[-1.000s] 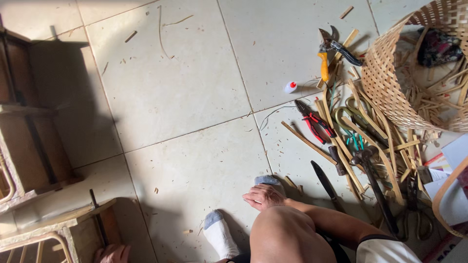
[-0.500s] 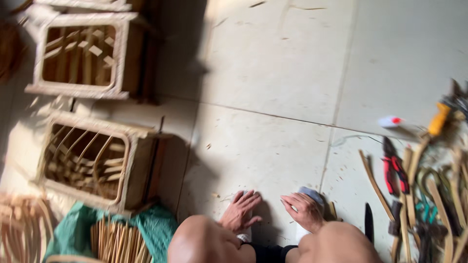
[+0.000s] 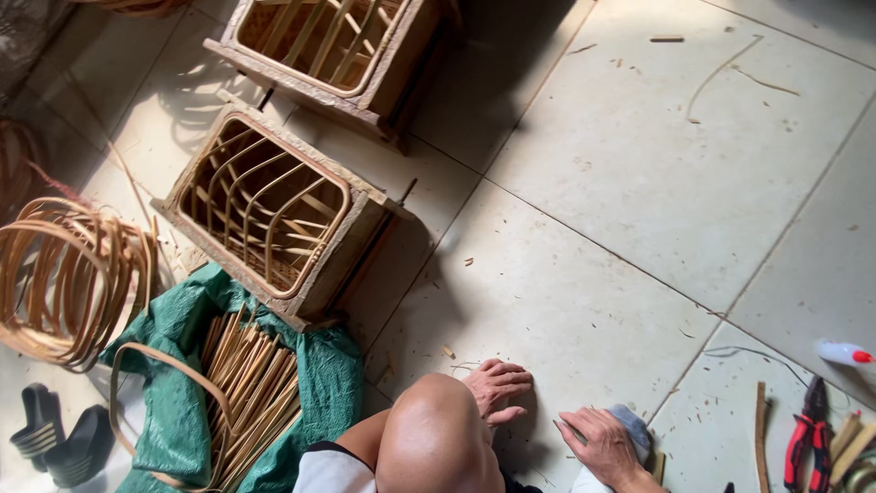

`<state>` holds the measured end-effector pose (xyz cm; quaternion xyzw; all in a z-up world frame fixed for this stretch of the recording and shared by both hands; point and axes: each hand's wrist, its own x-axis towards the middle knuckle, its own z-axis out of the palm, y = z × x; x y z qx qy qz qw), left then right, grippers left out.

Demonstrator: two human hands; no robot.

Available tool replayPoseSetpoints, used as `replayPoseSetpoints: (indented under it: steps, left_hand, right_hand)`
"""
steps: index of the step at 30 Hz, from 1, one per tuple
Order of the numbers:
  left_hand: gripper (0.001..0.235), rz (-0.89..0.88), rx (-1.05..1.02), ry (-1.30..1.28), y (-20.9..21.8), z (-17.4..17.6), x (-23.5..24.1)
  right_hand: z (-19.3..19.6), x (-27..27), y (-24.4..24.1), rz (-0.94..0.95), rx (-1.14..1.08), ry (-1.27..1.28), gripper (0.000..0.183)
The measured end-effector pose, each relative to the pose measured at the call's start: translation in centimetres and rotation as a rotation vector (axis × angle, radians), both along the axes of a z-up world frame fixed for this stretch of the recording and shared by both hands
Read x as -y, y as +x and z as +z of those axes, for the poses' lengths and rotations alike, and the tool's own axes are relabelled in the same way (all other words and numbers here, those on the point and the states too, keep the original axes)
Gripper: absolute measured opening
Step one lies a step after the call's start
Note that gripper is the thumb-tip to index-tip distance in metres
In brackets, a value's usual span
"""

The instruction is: The person assembles a rectangular bamboo basket by inserting curved bamboo strips into a wooden mold, applying glue to the frame, and securing the strips with a hammer and pliers. The person works on multiple baskets, moving them aside as they are completed.

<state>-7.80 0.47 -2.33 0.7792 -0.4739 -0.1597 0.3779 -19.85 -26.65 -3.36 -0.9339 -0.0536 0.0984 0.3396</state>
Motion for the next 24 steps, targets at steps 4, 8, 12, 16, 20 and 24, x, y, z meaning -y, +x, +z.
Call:
replayPoseSetpoints:
  steps: [4,8,12,16,20,24]
  left_hand:
    - [0.049,-0.057,-0.126,0.035,1.0,3.2,-0.7]
    - [0.046,-0.064,-0.129,-0.015,1.2,4.1,-1.1]
    - [0.05,-0.058,-0.037,-0.021,0.8,1.3,-0.7]
    - [0.05,-0.054,0.037,0.017,0.2,-2.2,-0.2]
    - [0.056,0.075,0.112,-0.014,5.4,-4.4,0.7]
    - [0.06,0.308,0.331,0.083,17.4,-5.8,2.6]
  right_hand:
    - [-1.0,-0.2,-0.1,-0.002,-0.001,-0.011,0.024]
    - [-1.7,0.0,-0.1,0.065,-0.056,-0.059,0.026]
    - [-1.3,2.1,3.2,0.007,0.143,0.021,0.021]
    - [1.0,7.1,9.1,-0.037,0.318,-0.126,0.031]
    - [4.4,13.1,15.9,-0.112,0.374,-0.261,0.035]
    - [7.7,17.5,22.9,-0.107,0.331,-0.35,0.04]
